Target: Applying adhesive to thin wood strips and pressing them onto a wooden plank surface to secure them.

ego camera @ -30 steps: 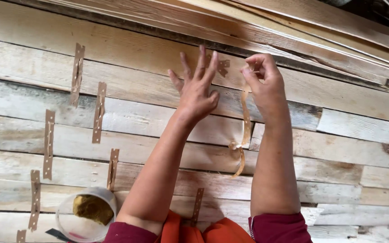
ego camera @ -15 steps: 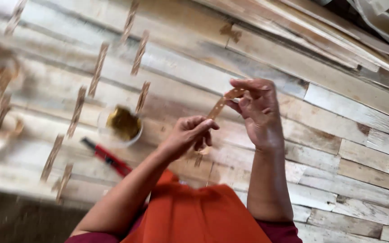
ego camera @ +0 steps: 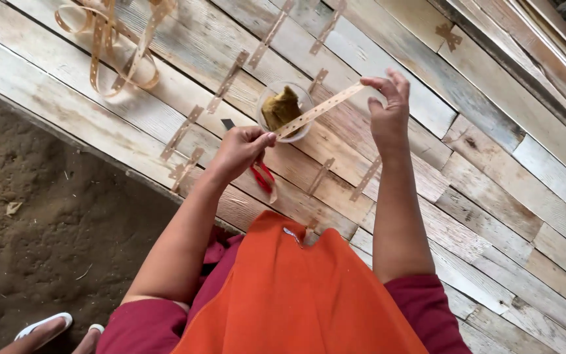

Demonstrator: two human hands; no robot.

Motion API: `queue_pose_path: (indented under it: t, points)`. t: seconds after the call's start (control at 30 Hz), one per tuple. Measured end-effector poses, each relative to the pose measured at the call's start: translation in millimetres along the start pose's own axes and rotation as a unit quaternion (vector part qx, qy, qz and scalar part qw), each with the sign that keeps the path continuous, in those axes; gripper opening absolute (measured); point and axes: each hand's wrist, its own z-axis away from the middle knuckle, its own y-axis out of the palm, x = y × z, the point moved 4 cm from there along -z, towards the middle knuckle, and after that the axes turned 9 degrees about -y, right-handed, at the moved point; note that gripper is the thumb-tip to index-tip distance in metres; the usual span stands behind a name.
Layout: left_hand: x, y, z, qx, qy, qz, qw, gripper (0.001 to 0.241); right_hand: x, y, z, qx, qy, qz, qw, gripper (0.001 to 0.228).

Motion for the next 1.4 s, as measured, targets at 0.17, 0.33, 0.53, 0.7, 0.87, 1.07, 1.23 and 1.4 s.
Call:
queue_pose_path:
  t: [0.17,0.33,0.53,0.7,0.87,1.07,1.23,1.4]
  points:
    - [-35,-14,-18,-0.036,-0.086,-0.138,0.986,0.028,-33,2,-17,-0.049,0.169,0.314,0.933,0.065]
    - [-19,-14,-66,-0.041,-0.032,-0.173,0.984,0.037,70,85,18,-0.108,-0.152,0.19,0.964,0.034]
    - [-7,-19,-91,-0.016,-0.071,-0.26,0.963,0.038,58,178,50,0.324,-0.006,0.295,0.899,0.091]
    - [-14,-22,-83,0.023,-0.044,-0.247,0.968,0.038,52,181,50,0.283,-0.046,0.304,0.908,0.101]
    - [-61,-50,-23,0.066,-0.03,-0.193,0.979,0.035,31,191,61,0.296,-0.063,0.367,0.879,0.11]
    - [-126,-92,56,0.081,0.015,0.011,0.997,0.027,40,189,49,0.337,-0.027,0.337,0.879,0.103]
    - [-146,-73,58,0.026,0.049,0.14,0.989,0.024,76,138,26,0.273,-0.027,0.245,0.93,0.079]
    - [-136,3,47,0.039,0.073,0.178,0.981,0.03,97,61,26,0.155,0.283,-0.314,0.893,0.068]
